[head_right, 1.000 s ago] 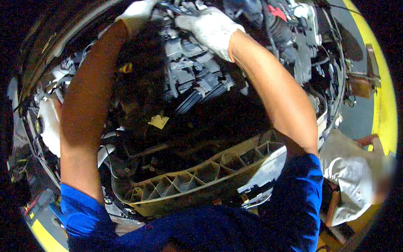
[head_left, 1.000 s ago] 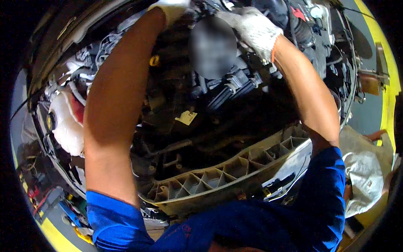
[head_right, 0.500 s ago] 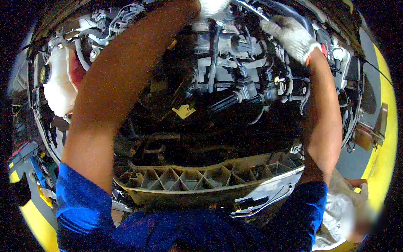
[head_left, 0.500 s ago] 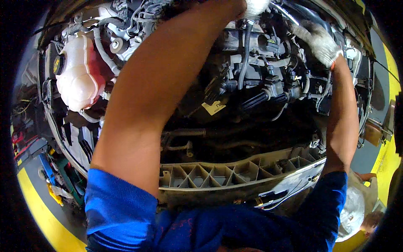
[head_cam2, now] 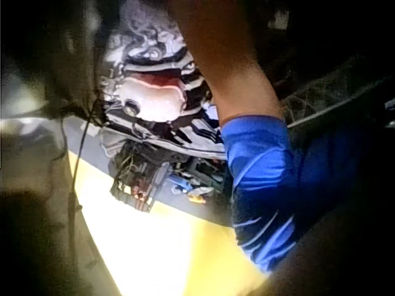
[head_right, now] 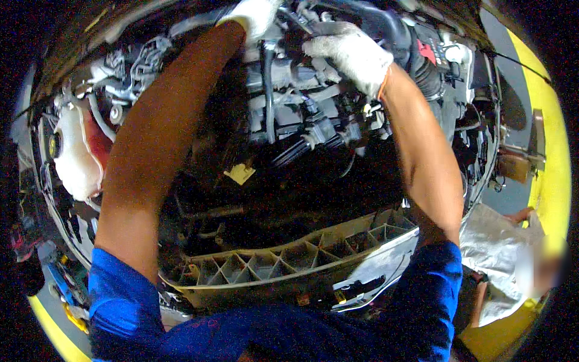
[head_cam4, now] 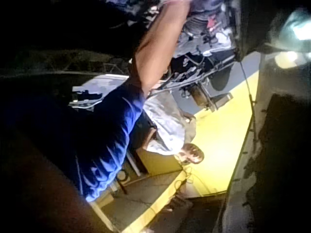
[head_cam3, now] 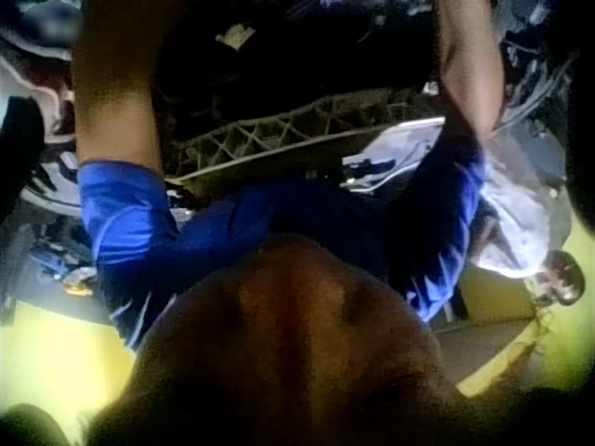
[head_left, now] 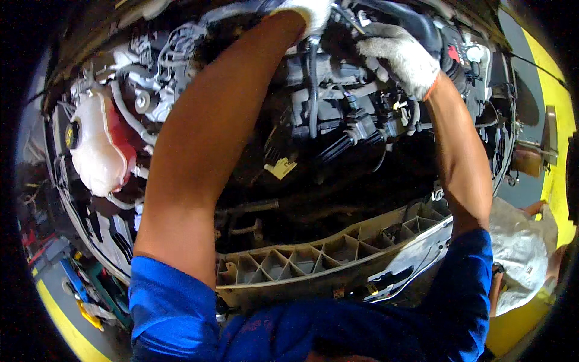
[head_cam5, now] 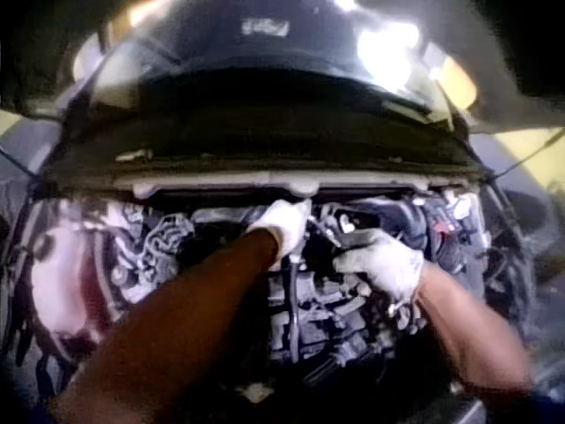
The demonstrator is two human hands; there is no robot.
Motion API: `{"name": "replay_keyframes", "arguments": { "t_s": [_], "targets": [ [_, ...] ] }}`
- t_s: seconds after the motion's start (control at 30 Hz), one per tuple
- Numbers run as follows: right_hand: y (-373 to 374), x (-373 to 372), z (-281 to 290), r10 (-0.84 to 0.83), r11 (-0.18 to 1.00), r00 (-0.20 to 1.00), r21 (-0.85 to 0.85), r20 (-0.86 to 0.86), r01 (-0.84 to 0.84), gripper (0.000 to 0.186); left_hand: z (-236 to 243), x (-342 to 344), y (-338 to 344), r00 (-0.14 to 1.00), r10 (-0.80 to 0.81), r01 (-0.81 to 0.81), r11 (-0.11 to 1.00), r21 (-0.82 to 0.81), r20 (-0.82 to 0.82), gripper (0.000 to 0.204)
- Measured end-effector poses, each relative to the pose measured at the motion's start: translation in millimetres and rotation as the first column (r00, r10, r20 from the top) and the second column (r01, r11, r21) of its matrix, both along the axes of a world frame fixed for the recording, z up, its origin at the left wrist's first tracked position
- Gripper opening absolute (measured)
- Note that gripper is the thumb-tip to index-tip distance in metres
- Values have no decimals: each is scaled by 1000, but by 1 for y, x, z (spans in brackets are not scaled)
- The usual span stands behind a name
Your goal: The person uses a ratchet to loosen bolts on an engine and then uses their hands to disconnect electrical connectors and hoses from the engine block.
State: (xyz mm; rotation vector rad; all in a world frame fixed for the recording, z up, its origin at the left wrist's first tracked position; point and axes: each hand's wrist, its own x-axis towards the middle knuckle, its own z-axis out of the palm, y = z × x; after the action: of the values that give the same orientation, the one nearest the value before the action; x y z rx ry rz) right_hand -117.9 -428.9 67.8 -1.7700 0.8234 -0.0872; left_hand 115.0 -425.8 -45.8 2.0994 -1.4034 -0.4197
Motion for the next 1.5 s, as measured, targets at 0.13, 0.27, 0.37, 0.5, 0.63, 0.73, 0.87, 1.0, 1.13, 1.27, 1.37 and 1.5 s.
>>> {"name": "replay_keyframes", "arguments": {
  "t_s": [0.13, 0.27, 0.37, 0.5, 0.63, 0.73, 0.87, 1.0, 1.13, 1.27, 1.37, 1.5],
  "targets": [
    [-49, -11, -1, -6, 949, 999, 315, 48, -9, 37, 25, -12, -14, 994, 64, -68, 997, 38, 83, 54],
    [-14, -17, -23, -236, 678, 969, 726, 68, 114, 14, 46, -43, -33, 913, -174, 46, 943, 331, 369, 28],
    [9, -7, -23, -317, 670, 944, 725, 86, 159, 21, 49, -46, -19, 749, -278, 101, 945, 311, 601, 23],
    [51, 11, -22, -522, 579, 843, 779, 129, 239, 16, 18, -17, -13, 929, -285, 299, 954, -25, 234, 26],
    [60, 23, -16, -480, 710, 870, 634, 118, 306, 13, -4, -3, -21, 975, -169, 154, 982, -112, -144, 28],
    [-13, -17, -32, 55, 931, 980, -345, -192, -120, 35, 38, -49, -17, 819, -195, 247, 969, -26, 540, 26],
    [-71, -4, -9, -230, 66, 857, -886, -462, -460, 35, 11, -36, -29, 905, 10, 6, 999, -35, 426, 20],
    [-75, -13, -15, -279, 96, 858, -901, -432, -423, 43, 28, -66, -27, 864, -27, -117, 961, 252, 503, 15],
    [-64, 4, 7, 119, 814, 859, -447, -498, -372, 62, 10, -41, -31, 866, 182, -244, 967, 75, 466, 12],
    [-49, 6, 0, -231, 729, 756, -624, -612, -282, 65, 15, -57, -32, 906, 284, -211, 946, -246, 315, 23],
    [-39, 18, -7, -284, 697, 765, -672, -578, -249, 58, -18, -16, -46, 851, 284, -180, 948, -262, 441, 25],
    [-8, 22, 19, -430, 697, 697, -702, -573, -147, 49, -13, -29, -47, 825, 201, -132, 977, -165, 528, 24]
  ]
}}
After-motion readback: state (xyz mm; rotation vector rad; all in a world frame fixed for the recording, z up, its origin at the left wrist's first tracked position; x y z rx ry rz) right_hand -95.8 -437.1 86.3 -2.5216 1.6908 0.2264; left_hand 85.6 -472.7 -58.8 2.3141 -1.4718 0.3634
